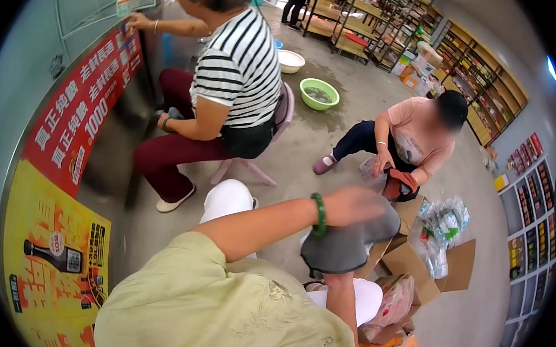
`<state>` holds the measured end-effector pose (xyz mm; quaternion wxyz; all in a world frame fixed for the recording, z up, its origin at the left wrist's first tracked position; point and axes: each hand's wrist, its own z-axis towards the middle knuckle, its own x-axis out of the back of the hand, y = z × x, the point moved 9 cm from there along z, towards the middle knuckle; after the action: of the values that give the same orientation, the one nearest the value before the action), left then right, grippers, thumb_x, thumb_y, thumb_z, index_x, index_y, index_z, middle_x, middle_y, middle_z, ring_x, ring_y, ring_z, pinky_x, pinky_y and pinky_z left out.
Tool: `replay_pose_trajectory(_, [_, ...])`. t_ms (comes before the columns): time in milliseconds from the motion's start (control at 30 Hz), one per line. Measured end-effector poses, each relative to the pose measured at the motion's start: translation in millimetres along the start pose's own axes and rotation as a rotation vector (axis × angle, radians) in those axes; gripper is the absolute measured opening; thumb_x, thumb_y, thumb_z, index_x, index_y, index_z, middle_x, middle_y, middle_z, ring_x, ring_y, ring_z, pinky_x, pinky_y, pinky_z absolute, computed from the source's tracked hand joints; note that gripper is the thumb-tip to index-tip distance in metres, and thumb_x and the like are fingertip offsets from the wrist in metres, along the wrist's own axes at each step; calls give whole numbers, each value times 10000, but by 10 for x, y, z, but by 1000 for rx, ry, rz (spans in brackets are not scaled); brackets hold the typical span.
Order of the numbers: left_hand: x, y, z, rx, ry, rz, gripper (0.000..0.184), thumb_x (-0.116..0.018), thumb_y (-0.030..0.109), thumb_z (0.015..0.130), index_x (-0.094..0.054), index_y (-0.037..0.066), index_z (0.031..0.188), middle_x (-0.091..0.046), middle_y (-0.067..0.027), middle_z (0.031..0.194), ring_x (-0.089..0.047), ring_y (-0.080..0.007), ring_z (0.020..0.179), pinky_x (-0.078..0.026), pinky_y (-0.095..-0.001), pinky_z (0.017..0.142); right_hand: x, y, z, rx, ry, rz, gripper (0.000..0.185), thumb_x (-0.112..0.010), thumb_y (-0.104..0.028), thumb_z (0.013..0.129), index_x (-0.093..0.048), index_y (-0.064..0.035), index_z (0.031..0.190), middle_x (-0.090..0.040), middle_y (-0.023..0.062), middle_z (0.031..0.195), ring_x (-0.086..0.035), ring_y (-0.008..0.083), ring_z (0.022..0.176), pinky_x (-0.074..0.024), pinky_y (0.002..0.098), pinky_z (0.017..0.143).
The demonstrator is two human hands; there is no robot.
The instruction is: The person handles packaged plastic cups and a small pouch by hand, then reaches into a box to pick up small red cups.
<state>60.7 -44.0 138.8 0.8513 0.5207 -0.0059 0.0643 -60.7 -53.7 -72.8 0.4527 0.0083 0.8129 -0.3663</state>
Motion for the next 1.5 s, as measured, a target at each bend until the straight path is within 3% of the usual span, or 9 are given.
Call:
replay_pose_trajectory(233, [35,-89,-312,287,-154,753,614,-585,424,817,-441,78,1303,-334,-166,1414,-367,-372,1243,-349,-460,997,-537,-80,-156,48,97,-75,386,-490,-327,941,-492,-89,1245,-532,50,1246,-513,218,1120,-429,367,956])
replay_pose_trajectory(333, [-201,-91,-486,-146,-77,865,600,-580,425,823,-445,130,1328,-259,-154,1471,-202,-374,1362,-171,-591,1060,-438,-170,-37,82,-11,-90,468,-420,-406,954,-445,-99,1306,-496,78,1304,-488,246,1172,-406,416,990])
replay_pose_trajectory(533, [-258,-63,-427,-326,69,917,407,-595,342,827,-566,152,1186,-386,-122,1388,-300,-345,1310,-237,-520,1046,-511,-292,-121,189,-11,-217,542,-345,-406,970,-342,-49,1377,-394,111,1400,-435,267,1245,-374,452,1022])
replay_pose_trajectory(633, [-200,34,-453,-337,93,832,289,-613,301,806,-584,131,1038,-515,-90,1185,-453,-300,1122,-350,-457,919,-193,-139,-89,75,23,-53,456,-533,-205,918,-394,-107,1341,-467,45,1333,-475,205,1204,-415,371,993])
replay_pose_trajectory(733, [-20,3,-445,-179,218,923,196,-589,267,809,-525,116,914,-518,-82,948,-487,-290,895,-389,-459,776,-487,-193,-191,131,30,-222,442,-569,-36,796,-490,-56,1231,-571,43,1174,-543,202,1095,-435,357,929])
replay_pose_trajectory(1000, [642,-1197,-438,343,34,953,358,-442,323,893,-578,4,984,-574,-233,1088,-543,-404,1009,-434,-456,867,-363,-213,-371,102,200,-299,376,-579,-10,749,-518,-71,1115,-588,45,987,-582,197,916,-491,358,769])
replay_pose_trajectory(1167, [1054,-1724,-804,508,86,701,287,-517,268,891,-615,9,966,-635,-158,918,-608,-294,846,-472,-360,801,-276,-725,-468,230,174,5,468,-614,-48,752,-480,-50,1200,-570,68,1099,-560,256,998,-475,406,835])
replay_pose_trajectory(1367, [725,-1309,-757,770,326,-755,255,-482,270,941,-623,77,1030,-666,-80,873,-647,-207,758,-539,-354,698,-466,-1039,-550,376,-3,101,485,-628,-169,846,-442,-35,1273,-549,128,1227,-530,290,1141,-415,471,991])
replay_pose_trajectory(1500, [562,-403,-190,272,140,-729,390,-495,242,935,-494,75,1288,-601,-63,1152,-616,-161,938,-520,-293,776,-391,-869,-493,308,136,-7,514,-642,-239,857,-426,-84,1298,-522,115,1265,-516,277,1164,-408,515,987])
